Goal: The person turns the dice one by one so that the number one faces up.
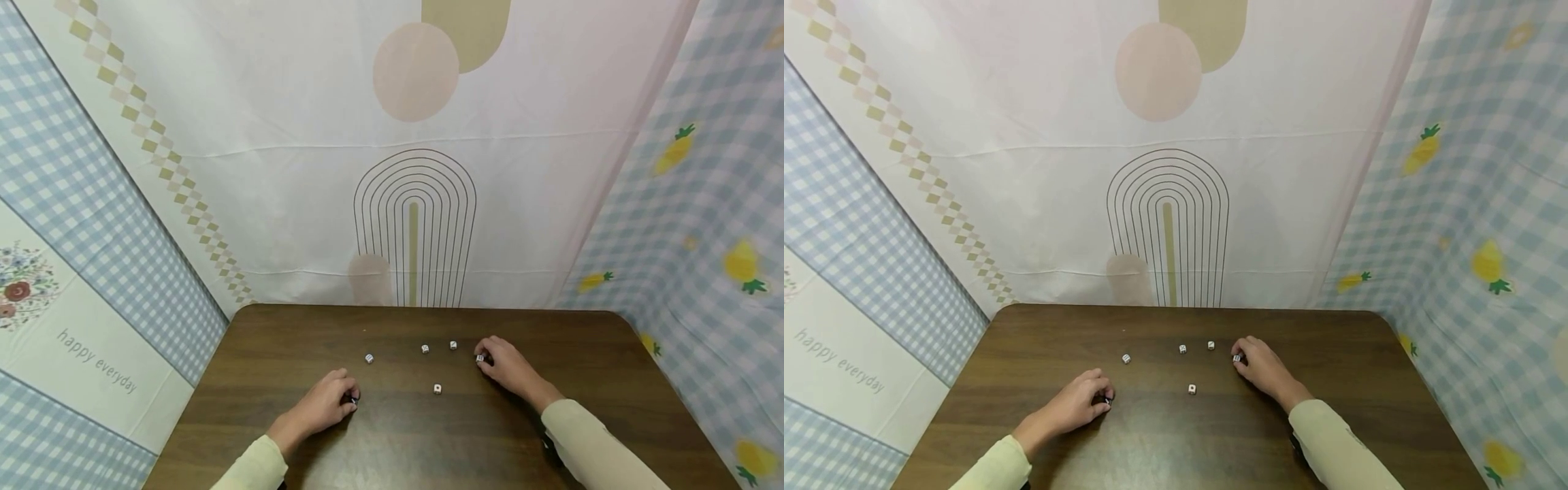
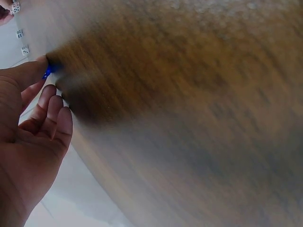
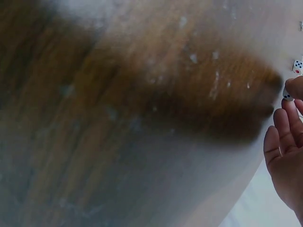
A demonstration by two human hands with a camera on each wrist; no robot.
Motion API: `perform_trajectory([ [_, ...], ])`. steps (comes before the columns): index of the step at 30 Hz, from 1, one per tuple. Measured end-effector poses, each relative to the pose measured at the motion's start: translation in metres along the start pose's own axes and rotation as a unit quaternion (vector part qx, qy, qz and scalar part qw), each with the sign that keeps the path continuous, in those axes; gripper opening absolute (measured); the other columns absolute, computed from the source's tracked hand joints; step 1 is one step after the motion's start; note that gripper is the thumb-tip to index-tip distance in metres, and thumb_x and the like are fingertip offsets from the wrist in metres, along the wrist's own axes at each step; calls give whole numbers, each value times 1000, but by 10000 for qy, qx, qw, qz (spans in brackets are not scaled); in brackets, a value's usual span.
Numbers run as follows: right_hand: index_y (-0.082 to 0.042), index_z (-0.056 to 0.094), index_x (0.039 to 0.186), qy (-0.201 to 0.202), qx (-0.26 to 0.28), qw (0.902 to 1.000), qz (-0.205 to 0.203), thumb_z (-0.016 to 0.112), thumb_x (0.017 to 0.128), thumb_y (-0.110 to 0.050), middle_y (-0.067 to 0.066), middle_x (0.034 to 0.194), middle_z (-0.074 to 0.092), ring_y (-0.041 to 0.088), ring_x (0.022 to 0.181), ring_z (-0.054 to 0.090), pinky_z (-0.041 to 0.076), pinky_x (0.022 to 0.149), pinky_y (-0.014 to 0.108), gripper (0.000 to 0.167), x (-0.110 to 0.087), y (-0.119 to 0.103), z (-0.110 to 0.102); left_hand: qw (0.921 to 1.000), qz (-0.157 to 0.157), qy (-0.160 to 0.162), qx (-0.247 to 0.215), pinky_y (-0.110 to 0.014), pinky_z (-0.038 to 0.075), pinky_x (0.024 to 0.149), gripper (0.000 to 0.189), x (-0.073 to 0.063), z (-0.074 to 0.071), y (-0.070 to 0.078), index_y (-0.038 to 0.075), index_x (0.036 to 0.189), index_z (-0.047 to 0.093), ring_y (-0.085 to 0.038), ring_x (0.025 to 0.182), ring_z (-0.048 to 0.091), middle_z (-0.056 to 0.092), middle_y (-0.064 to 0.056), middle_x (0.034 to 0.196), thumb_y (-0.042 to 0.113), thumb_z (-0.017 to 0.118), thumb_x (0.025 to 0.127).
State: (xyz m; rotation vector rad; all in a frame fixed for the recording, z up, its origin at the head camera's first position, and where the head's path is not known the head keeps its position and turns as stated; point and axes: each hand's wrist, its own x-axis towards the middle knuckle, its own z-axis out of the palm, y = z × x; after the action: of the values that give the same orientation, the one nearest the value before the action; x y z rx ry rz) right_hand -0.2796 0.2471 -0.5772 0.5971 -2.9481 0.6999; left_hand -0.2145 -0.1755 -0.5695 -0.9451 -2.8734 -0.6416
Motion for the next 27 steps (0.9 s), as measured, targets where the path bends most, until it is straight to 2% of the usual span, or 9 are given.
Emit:
perform_trajectory([
  [6, -13, 69, 101, 60, 101, 9999, -52, 76, 91, -8, -3, 96, 61, 11, 86, 57, 52, 75, 34, 13, -5, 4, -2, 10000, -21, 0, -9, -26, 45, 73, 19, 0, 0, 1, 17, 85, 65, -7, 83, 47, 49, 8, 85, 12, 83, 82],
  [19, -16, 68, 101, -169, 206, 9996, 41, 74, 93, -8, -4, 100, 62, 11, 89, 58, 52, 75, 32, 13, -16, 12, -7, 10000, -42, -38, 22, -27, 45, 74, 19, -1, -3, 2, 18, 86, 65, -7, 83, 47, 50, 8, 86, 13, 83, 83],
  [27, -13, 68, 108, -53, 351, 9994, 44, 77, 90, -9, -3, 102, 62, 12, 92, 60, 54, 78, 32, 20, -18, 18, -6, 10000, -59, -66, -13, -27, 45, 74, 18, -1, -4, 5, 17, 87, 66, -7, 83, 47, 50, 8, 86, 13, 83, 83],
])
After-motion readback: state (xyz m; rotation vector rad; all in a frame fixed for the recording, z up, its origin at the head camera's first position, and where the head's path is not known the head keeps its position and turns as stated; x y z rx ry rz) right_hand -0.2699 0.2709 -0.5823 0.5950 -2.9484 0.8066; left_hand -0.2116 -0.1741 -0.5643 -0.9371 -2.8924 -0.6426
